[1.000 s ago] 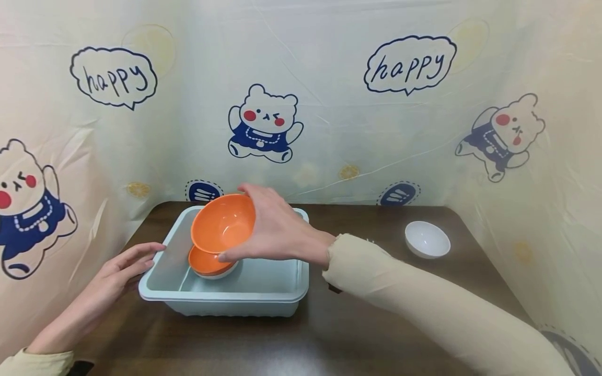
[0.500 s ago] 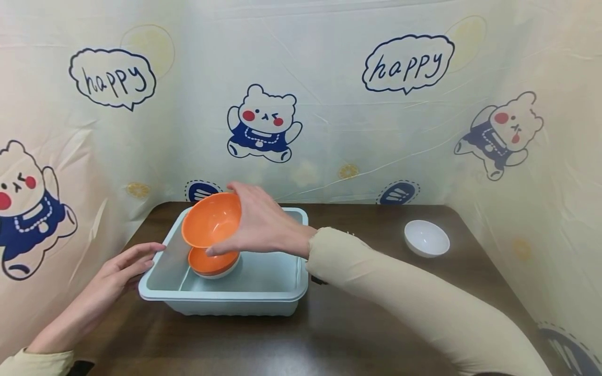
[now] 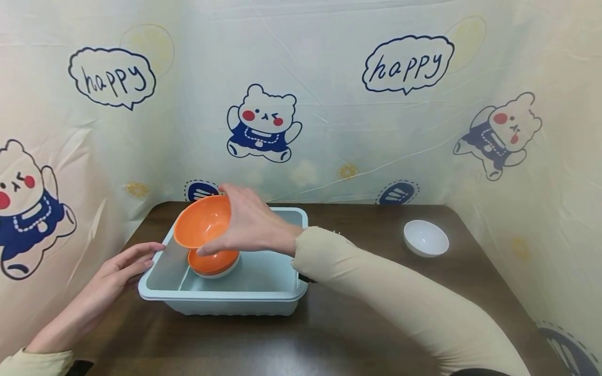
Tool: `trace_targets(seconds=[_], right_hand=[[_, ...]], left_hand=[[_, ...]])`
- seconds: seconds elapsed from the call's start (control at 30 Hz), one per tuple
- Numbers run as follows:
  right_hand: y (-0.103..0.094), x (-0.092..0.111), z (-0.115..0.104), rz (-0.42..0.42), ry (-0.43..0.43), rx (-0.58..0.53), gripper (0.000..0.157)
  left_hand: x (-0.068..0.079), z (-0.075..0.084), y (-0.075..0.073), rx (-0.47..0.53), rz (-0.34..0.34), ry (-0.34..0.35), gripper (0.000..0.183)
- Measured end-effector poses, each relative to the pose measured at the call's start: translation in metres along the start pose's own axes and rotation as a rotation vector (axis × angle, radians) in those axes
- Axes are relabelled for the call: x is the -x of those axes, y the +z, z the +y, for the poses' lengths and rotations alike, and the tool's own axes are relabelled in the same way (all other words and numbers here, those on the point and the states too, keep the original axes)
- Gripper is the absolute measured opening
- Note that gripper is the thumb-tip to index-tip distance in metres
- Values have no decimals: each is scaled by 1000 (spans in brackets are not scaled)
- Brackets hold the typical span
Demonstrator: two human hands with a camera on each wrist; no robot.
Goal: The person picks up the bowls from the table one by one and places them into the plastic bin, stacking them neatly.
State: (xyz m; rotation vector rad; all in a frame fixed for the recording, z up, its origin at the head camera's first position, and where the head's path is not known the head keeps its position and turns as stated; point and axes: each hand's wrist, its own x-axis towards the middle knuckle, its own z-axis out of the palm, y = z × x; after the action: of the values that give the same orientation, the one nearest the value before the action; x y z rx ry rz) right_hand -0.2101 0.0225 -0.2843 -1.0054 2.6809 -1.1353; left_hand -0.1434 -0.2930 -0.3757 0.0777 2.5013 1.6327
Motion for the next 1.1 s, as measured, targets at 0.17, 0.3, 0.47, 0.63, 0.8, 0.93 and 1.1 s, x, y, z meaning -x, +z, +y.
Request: trace_targets(seconds=[0.17, 0.3, 0.47, 0.63, 0.8, 0.93, 1.1], right_hand=[[6, -5, 1, -17, 8, 3, 103], [10, -9, 1, -23, 11, 17, 103], [15, -14, 2, -28, 21, 18, 107], [20, -17, 2, -29, 32, 11, 108], [25, -21, 4, -34, 50, -20, 103], [30, -25, 6, -39, 52, -22, 101], [34, -28, 9, -39, 66, -14, 104]], left_hand=[[-1, 1, 0, -2, -3, -13, 47], [-1, 3, 1, -11, 0, -28, 48], [0, 4, 2, -15, -3, -43, 51], [1, 4, 2, -12, 2, -34, 52], [1, 3, 2, -14, -5, -39, 52], [2, 3, 2, -14, -8, -44, 52], [2, 3, 2, -12, -5, -36, 51]])
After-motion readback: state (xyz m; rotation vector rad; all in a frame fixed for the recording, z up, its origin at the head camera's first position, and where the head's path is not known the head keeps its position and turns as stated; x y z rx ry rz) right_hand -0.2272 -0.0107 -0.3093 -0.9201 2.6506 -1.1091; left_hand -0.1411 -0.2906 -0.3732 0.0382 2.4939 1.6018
